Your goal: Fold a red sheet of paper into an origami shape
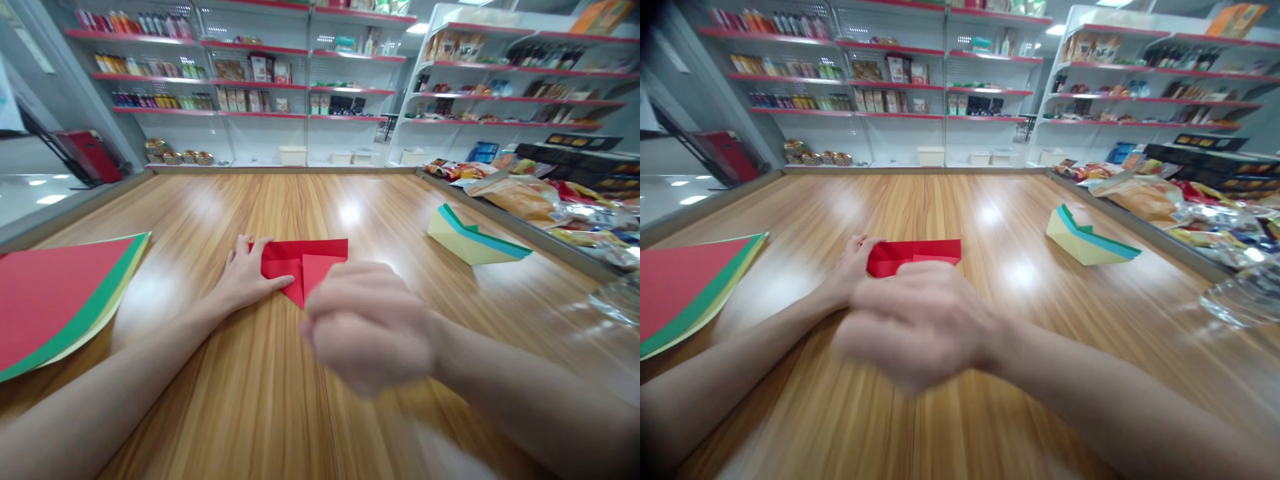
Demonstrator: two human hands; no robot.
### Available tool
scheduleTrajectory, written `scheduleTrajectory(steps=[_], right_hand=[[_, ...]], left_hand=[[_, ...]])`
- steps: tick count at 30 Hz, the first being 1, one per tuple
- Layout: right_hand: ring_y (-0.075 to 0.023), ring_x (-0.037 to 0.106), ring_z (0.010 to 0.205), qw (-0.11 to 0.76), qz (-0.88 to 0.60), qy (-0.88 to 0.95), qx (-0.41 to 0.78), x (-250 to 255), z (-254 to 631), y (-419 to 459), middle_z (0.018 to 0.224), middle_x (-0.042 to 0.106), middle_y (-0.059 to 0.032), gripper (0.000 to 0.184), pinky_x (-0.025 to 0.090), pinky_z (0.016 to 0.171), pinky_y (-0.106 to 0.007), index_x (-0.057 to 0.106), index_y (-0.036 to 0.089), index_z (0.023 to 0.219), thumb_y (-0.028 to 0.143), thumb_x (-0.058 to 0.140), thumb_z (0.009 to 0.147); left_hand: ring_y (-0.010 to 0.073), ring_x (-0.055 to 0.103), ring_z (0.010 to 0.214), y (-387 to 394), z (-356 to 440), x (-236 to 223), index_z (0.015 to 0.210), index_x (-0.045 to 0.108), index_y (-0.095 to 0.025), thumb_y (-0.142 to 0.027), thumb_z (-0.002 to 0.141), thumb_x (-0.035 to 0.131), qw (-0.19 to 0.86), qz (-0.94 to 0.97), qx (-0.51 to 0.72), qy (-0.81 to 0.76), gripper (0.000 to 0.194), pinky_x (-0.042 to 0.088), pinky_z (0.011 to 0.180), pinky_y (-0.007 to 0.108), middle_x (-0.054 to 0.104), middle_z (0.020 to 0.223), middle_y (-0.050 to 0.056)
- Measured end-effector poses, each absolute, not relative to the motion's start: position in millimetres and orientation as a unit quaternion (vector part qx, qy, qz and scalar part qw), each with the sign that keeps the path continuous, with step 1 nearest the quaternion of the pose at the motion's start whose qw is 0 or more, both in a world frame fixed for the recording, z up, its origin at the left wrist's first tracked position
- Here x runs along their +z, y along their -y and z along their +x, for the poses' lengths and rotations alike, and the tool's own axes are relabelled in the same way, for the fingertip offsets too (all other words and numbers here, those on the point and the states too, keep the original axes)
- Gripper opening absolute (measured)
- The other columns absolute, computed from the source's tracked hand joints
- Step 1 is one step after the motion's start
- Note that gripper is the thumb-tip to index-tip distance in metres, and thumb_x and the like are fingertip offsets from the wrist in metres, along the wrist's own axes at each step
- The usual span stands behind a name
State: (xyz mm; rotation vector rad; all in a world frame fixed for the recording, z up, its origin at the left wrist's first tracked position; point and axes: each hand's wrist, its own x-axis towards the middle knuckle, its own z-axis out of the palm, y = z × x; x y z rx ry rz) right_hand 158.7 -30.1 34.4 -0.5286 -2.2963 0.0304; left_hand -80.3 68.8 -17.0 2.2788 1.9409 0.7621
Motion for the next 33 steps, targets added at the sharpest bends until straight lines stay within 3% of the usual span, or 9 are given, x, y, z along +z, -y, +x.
scheduleTrajectory(steps=[3, 6, 11, 13, 16, 20, 24, 28, 33], right_hand=[[-0.0221, 0.059, 0.093, 0.259, -0.273, 0.926, -0.004, 36, 134, -36, 0.098, 0.064, -0.0113, 0.024, 0.048, 0.082, -0.039, 0.058, 0.014, 0.103, 0.029, 0.043, 0.092], [-0.03, 0.047, 0.119, 0.158, -0.327, 0.932, 0.002, 15, 129, -56, 0.127, 0.053, -0.0187, 0.047, 0.037, 0.1, -0.047, 0.051, 0.008, 0.124, 0.041, 0.043, 0.092], [-0.0285, 0.029, 0.135, 0.105, -0.318, 0.941, 0.056, 0, 140, -55, 0.144, 0.037, -0.0151, 0.049, 0.024, 0.11, -0.049, 0.041, 0.009, 0.137, 0.034, 0.035, 0.095], [-0.0267, 0.025, 0.137, 0.092, -0.289, 0.949, 0.087, 6, 145, -61, 0.146, 0.032, -0.0129, 0.048, 0.022, 0.111, -0.049, 0.038, 0.011, 0.139, 0.031, 0.035, 0.095], [-0.0241, 0.021, 0.138, 0.076, -0.243, 0.958, 0.132, 14, 150, -71, 0.148, 0.029, -0.0107, 0.05, 0.019, 0.113, -0.046, 0.034, 0.014, 0.142, 0.024, 0.04, 0.093], [-0.0226, 0.019, 0.139, 0.067, -0.198, 0.961, 0.181, 20, 154, -74, 0.147, 0.031, -0.0106, 0.055, 0.015, 0.114, -0.044, 0.034, 0.015, 0.142, 0.017, 0.047, 0.088], [-0.0203, 0.016, 0.14, 0.06, -0.144, 0.962, 0.223, 24, 152, -70, 0.146, 0.035, -0.0076, 0.058, 0.015, 0.115, -0.043, 0.034, 0.017, 0.142, 0.01, 0.048, 0.086], [-0.0196, 0.016, 0.14, 0.057, -0.121, 0.962, 0.238, 26, 150, -64, 0.145, 0.036, -0.0077, 0.056, 0.018, 0.115, -0.041, 0.036, 0.016, 0.141, 0.011, 0.048, 0.087], [-0.0221, 0.029, 0.136, 0.087, -0.18, 0.957, 0.212, 23, 149, -58, 0.145, 0.035, -0.0136, 0.053, 0.027, 0.112, -0.036, 0.043, 0.01, 0.136, 0.015, 0.054, 0.084]], left_hand=[[0.0416, 0.026, 0.131, -65, -78, -15, 0.124, 0.044, -0.016, -0.068, 0.063, 0.064, 0.004, 0.724, 0.246, -0.644, 0.082, 0.027, 0.1, 0.06, 0.03, 0.136, 0.022], [0.037, 0.033, 0.128, -63, -77, -11, 0.113, 0.051, -0.016, -0.059, 0.067, 0.065, -0.033, 0.718, 0.265, -0.643, 0.065, 0.028, 0.101, 0.056, 0.04, 0.13, 0.02], [0.0256, 0.058, 0.091, -64, -87, -2, 0.088, 0.063, -0.019, -0.036, 0.077, 0.061, -0.041, 0.735, 0.292, -0.611, 0.02, 0.04, 0.087, 0.043, 0.065, 0.089, 0.007], [0.0216, 0.059, 0.075, -66, -92, 5, 0.081, 0.065, -0.018, -0.036, 0.079, 0.058, 0.016, 0.759, 0.271, -0.592, 0.019, 0.042, 0.076, 0.036, 0.066, 0.076, 0.004], [0.0172, 0.057, 0.062, -69, -100, 19, 0.078, 0.068, -0.015, -0.04, 0.081, 0.056, 0.209, 0.789, 0.212, -0.537, 0.028, 0.04, 0.058, 0.027, 0.066, 0.068, 0.003], [0.0217, 0.064, 0.077, -71, -103, 29, 0.093, 0.069, -0.012, -0.04, 0.084, 0.055, 0.484, 0.69, 0.245, -0.48, 0.032, 0.045, 0.065, 0.029, 0.07, 0.088, 0.009], [0.0251, 0.064, 0.094, -66, -94, 21, 0.119, 0.058, -0.015, -0.033, 0.082, 0.062, 0.644, 0.551, 0.34, -0.408, 0.042, 0.046, 0.084, 0.038, 0.067, 0.107, 0.012], [0.0274, 0.056, 0.111, -62, -84, 13, 0.122, 0.056, -0.015, -0.021, 0.078, 0.065, 0.654, 0.558, 0.373, -0.348, 0.045, 0.041, 0.095, 0.039, 0.06, 0.122, 0.013], [0.0283, 0.046, 0.123, -61, -79, 10, 0.122, 0.058, -0.018, -0.004, 0.068, 0.061, 0.639, 0.593, 0.382, -0.308, 0.055, 0.033, 0.103, 0.04, 0.056, 0.129, 0.009]])
